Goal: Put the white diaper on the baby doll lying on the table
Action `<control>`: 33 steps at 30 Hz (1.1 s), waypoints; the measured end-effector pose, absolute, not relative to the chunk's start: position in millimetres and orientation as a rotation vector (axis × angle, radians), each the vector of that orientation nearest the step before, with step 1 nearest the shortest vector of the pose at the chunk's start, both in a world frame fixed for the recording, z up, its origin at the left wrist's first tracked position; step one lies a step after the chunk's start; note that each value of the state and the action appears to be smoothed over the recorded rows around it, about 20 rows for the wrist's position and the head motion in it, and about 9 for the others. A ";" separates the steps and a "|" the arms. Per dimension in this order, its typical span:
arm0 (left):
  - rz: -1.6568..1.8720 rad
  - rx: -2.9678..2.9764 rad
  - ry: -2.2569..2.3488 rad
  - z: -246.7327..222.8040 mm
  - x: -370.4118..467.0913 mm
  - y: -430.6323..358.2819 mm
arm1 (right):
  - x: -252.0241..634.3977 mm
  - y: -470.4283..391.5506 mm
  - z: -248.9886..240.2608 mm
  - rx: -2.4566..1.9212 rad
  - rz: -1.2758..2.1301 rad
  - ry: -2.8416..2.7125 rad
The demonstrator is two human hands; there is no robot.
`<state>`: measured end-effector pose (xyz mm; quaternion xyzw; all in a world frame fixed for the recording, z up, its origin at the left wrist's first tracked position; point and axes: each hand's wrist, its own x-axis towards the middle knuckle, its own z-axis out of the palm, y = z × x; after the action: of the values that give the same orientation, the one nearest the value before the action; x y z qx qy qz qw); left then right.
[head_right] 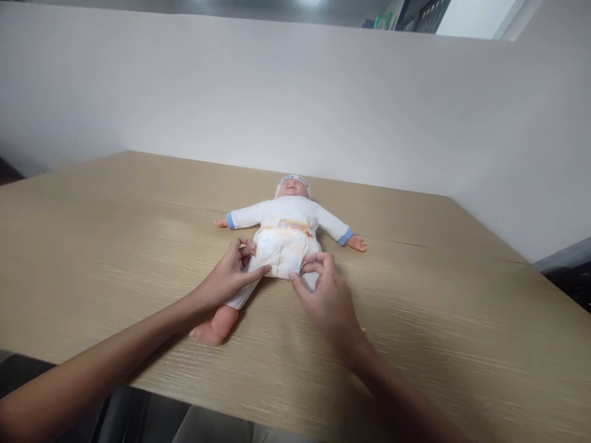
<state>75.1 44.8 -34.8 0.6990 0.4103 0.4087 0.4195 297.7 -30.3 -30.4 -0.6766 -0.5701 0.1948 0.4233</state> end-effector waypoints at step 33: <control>0.896 1.202 0.840 -27.6 77.9 44.7 | 296.2 -27.5 -30.4 -1.629 0.391 -1.505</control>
<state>77.9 44.7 -27.6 0.5297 0.3701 0.3947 0.6532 296.2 -27.5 -30.4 -0.6529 -0.6033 0.1569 0.4304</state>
